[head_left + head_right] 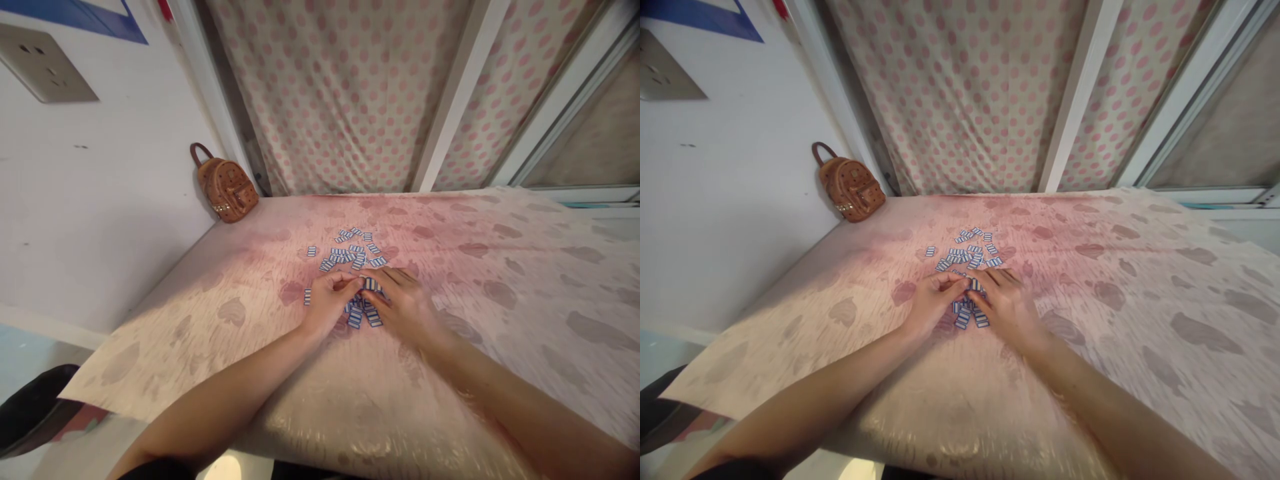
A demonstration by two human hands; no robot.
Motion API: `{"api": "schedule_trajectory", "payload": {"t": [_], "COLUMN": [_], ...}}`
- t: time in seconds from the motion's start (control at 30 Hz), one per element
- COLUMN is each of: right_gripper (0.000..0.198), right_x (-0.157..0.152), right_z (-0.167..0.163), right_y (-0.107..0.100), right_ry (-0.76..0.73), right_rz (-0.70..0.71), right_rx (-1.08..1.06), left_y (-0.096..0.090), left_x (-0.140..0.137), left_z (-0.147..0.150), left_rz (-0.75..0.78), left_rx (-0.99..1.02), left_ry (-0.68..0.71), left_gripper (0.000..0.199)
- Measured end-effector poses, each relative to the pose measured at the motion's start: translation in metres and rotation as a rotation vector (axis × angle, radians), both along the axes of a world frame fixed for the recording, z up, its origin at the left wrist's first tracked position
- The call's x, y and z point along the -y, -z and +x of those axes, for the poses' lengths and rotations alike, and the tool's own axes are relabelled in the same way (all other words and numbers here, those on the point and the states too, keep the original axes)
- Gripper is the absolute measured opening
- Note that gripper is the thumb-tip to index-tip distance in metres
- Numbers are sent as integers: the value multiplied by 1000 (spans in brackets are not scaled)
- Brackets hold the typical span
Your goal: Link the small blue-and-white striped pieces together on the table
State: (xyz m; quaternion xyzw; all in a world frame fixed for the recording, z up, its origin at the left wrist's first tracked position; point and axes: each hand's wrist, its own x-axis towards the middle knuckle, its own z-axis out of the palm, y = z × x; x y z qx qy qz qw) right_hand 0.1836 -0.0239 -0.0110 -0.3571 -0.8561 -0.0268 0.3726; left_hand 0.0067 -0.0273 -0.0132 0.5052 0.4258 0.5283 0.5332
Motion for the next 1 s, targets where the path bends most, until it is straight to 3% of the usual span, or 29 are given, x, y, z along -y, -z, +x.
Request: {"api": "schedule_trajectory", "payload": {"t": [0.27, 0.4, 0.6, 0.8, 0.9, 1.0], "right_gripper": [18, 24, 14, 13, 18, 16], "right_x": [3, 4, 5, 5, 7, 10], "right_z": [0, -1, -1, -3, -4, -6], "right_y": [-1, -2, -6, -7, -5, -5], "right_ry": [21, 62, 94, 109, 116, 111], "right_rz": [-15, 29, 97, 130, 25, -282], "right_rx": [13, -19, 52, 69, -70, -311], "left_y": [-2, -5, -6, -3, -4, -8], "left_x": [3, 4, 4, 4, 4, 4], "left_z": [2, 2, 3, 4, 3, 1], "left_rz": [-25, -85, -146, -115, -47, 62], "left_rx": [54, 109, 170, 159, 120, 54], "left_ry": [4, -15, -35, -33, -41, -55], "left_gripper": [25, 29, 35, 35, 29, 25]}}
